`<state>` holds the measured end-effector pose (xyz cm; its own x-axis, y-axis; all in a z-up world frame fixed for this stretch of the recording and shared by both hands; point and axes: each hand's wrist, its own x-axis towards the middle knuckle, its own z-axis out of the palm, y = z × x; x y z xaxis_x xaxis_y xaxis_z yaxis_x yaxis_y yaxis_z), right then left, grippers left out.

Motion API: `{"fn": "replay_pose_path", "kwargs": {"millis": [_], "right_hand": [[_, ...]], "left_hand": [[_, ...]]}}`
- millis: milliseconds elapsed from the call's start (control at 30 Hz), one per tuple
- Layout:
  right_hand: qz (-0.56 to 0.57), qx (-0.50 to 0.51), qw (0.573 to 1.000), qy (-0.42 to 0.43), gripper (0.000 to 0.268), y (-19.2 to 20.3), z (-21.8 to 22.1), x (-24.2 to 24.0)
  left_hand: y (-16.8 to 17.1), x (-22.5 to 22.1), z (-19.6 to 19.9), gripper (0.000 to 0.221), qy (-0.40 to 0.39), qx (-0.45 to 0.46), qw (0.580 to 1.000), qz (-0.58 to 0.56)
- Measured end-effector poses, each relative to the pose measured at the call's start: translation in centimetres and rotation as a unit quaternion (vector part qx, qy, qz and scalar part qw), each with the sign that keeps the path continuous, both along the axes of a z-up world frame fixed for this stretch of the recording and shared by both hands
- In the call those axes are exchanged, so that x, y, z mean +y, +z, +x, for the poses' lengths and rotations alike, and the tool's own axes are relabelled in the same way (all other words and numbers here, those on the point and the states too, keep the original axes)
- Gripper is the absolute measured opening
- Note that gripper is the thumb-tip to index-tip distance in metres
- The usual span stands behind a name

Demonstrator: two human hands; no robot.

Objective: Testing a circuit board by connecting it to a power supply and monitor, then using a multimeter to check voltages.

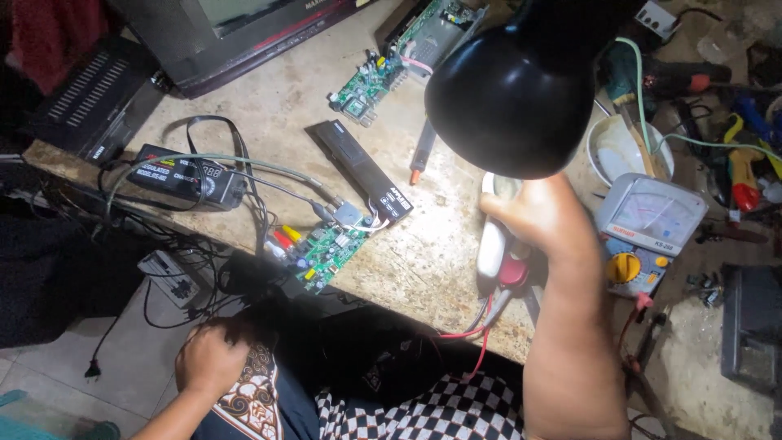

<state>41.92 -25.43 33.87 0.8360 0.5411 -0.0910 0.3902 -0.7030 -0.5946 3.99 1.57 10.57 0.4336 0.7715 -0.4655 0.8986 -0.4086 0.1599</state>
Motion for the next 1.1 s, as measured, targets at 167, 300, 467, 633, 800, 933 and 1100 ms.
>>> {"fn": "replay_pose_path", "kwargs": {"millis": [167,300,467,633,800,933,1100], "right_hand": [[-0.07,0.031,0.996,-0.041,0.043,0.3,-0.7,1.1],[-0.129,0.018,0.99,-0.047,0.058,-0.8,-0.1,1.1],[-0.155,-0.043,0.987,-0.012,0.059,-2.3,0.6,0.6],[-0.162,-0.048,0.986,-0.006,0.055,-1.7,0.1,1.0],[-0.147,-0.06,0.987,0.036,0.061,-2.1,0.1,1.3],[-0.144,-0.063,0.987,0.036,0.061,-2.1,-0.1,1.4],[-0.133,-0.054,0.99,0.012,0.063,-2.4,0.2,1.2]], "left_hand": [[-0.7,0.4,-0.1,0.04,-0.01,-0.033,0.999,0.011],[-1.9,0.5,-0.9,0.04,-0.014,-0.035,0.999,0.016],[0.4,0.0,-1.4,0.043,-0.004,-0.031,1.0,0.005],[-0.4,0.6,-2.6,0.043,0.007,-0.053,0.999,0.003],[-0.1,0.6,-3.2,0.038,0.007,-0.091,0.996,0.015],[0.1,0.5,-3.3,0.04,0.009,-0.095,0.995,0.009],[-2.7,1.3,-3.4,0.038,0.001,-0.077,0.997,0.026]]}}
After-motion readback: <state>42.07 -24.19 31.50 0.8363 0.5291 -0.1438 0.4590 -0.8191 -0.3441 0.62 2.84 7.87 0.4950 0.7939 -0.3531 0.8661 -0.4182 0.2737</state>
